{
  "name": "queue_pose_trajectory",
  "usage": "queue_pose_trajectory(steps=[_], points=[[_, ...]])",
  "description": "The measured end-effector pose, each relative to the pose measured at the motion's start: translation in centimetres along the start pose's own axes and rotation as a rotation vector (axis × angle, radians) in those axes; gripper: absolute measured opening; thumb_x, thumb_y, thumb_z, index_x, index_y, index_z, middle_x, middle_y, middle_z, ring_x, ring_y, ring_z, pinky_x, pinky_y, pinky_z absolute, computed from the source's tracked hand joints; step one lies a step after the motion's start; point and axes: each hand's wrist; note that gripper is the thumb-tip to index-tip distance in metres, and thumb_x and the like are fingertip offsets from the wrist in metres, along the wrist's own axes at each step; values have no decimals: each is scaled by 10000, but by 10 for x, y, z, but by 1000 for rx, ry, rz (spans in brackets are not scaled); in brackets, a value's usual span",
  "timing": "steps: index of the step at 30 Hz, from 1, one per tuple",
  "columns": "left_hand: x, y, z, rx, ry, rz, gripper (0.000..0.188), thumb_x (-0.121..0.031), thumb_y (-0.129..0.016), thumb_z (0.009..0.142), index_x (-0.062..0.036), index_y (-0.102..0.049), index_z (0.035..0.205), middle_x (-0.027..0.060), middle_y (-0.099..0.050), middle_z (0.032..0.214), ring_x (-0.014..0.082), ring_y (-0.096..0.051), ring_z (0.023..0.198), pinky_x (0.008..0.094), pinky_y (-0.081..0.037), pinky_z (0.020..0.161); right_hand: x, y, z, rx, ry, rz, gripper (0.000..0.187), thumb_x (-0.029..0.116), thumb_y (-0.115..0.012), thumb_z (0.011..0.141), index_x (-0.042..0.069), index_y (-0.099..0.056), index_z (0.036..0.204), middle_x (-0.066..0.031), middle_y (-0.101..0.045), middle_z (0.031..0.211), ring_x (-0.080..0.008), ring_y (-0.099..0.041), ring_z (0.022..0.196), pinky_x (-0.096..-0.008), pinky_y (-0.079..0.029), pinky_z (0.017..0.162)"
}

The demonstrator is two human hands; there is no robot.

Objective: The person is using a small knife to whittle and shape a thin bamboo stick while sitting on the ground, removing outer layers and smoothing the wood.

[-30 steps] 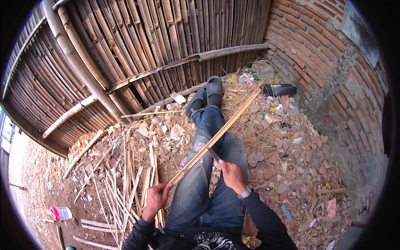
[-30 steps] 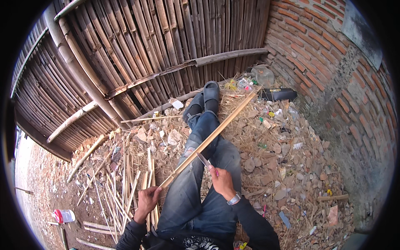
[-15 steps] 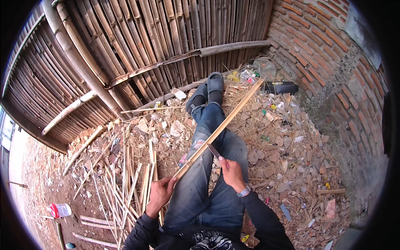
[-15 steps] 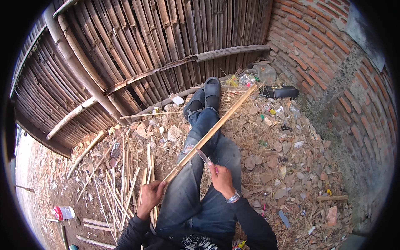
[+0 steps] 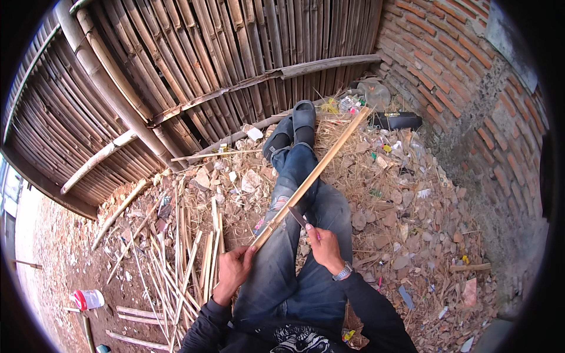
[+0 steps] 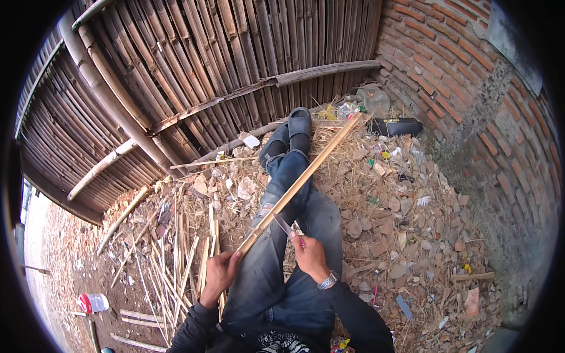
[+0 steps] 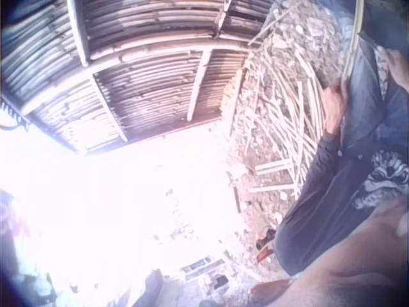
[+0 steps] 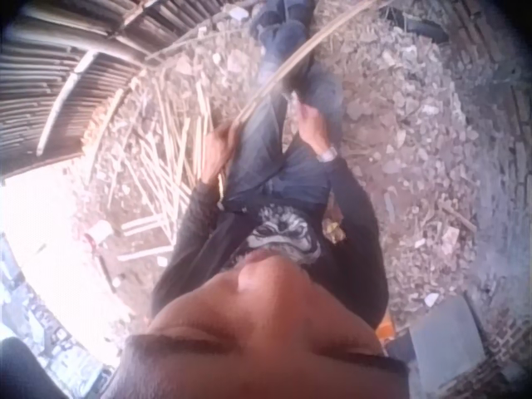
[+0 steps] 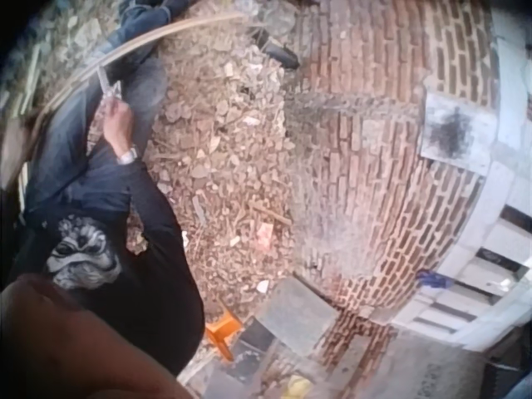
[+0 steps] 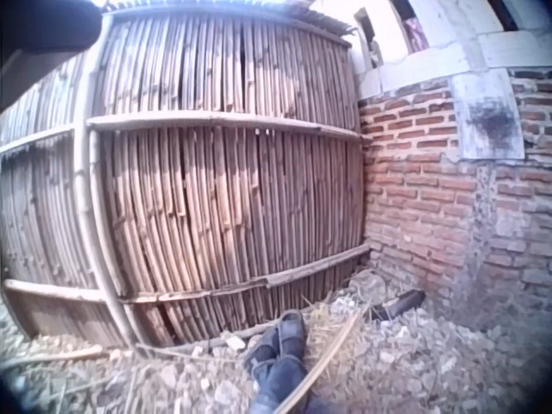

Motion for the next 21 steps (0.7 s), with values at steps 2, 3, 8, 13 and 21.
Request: queue_pose_trajectory(steps=[2, 3, 8, 13, 21], points=[[1, -2, 1, -5, -9, -1, 316, -282, -728, 996, 25, -791, 955, 88, -609, 561, 117, -533, 506, 338, -422, 505, -4, -12, -16, 99, 95, 3, 553, 432, -537, 1081, -12, -657, 773, -252, -608, 649, -477, -646, 679, -512, -475, 594], [7, -4, 1, 2, 11, -13, 323, -291, -728, 996, 23, -792, 950, 81, -615, 562, 119, -551, 511, 333, -431, 509, -5, -15, -17, 70, 129, 12, 560, 437, -534, 1083, -15, -654, 775, -234, -591, 623, -458, -622, 625, -496, -458, 568], [4, -4, 4, 64, 75, -5, 319, -310, -735, 989, 1, -804, 994, 149, -696, 638, 198, -674, 540, 343, -508, 553, -8, -4, -9, 61, 38, -12, 560, 446, -525, 1087, -16, -651, 796, -203, -552, 607, -379, -566, 546, -484, -414, 547], [12, -1, 2, 96, 96, -79, 334, -314, -723, 1003, 9, -799, 968, 87, -683, 598, 144, -665, 543, 312, -503, 548, 0, 10, -6, 271, -136, 506, 546, 459, -530, 1096, 26, -610, 774, -33, -470, 578, -146, -454, 544, -359, -357, 524], [-6, 4, -10, 72, 59, -92, 273, -264, -729, 997, 1, -794, 989, 92, -686, 606, 147, -668, 538, 313, -498, 534, 32, 8, 8, -21, 208, 239, 410, 416, -811, 917, 16, -729, 873, -55, -585, 580, -150, -556, 520, -342, -445, 535]])
Point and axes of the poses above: each hand's wrist, its own z-axis towards the middle knuckle, its own y-axis out of the back of the hand, x = y × z
